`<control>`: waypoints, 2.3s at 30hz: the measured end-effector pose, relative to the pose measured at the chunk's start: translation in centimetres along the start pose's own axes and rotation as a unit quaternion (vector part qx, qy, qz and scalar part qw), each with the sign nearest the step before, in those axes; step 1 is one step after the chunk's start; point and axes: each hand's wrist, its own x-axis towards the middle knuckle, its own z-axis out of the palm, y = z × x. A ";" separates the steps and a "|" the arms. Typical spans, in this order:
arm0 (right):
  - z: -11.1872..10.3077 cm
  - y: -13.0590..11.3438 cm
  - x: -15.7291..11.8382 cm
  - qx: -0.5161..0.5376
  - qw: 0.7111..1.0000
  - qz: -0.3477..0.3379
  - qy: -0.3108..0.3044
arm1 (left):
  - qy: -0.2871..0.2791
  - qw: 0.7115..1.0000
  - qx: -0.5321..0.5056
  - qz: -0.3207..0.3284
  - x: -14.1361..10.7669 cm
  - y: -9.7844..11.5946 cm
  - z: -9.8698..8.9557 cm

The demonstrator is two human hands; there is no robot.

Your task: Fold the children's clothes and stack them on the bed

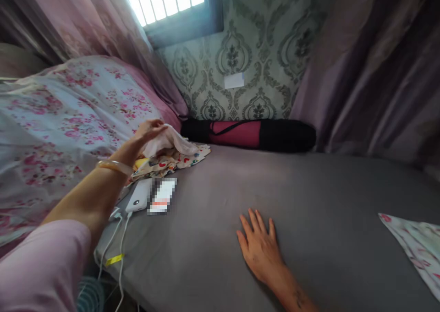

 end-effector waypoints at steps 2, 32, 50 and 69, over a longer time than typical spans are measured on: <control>-0.1 0.2 0.0 0.031 1.000 0.004 -0.005 | 0.055 0.994 -0.095 0.013 1.3 4.5 -1.4; -14.7 4.8 -0.5 0.450 0.811 0.111 0.356 | -0.080 0.795 -0.600 0.046 -16.1 28.3 5.0; -28.1 5.5 -1.6 0.245 0.950 -0.016 0.192 | -0.113 0.889 -0.428 0.122 -15.5 21.2 3.0; -32.0 0.5 -5.7 0.087 0.917 -0.028 0.389 | 0.160 0.892 -0.354 0.232 -16.3 22.7 -8.4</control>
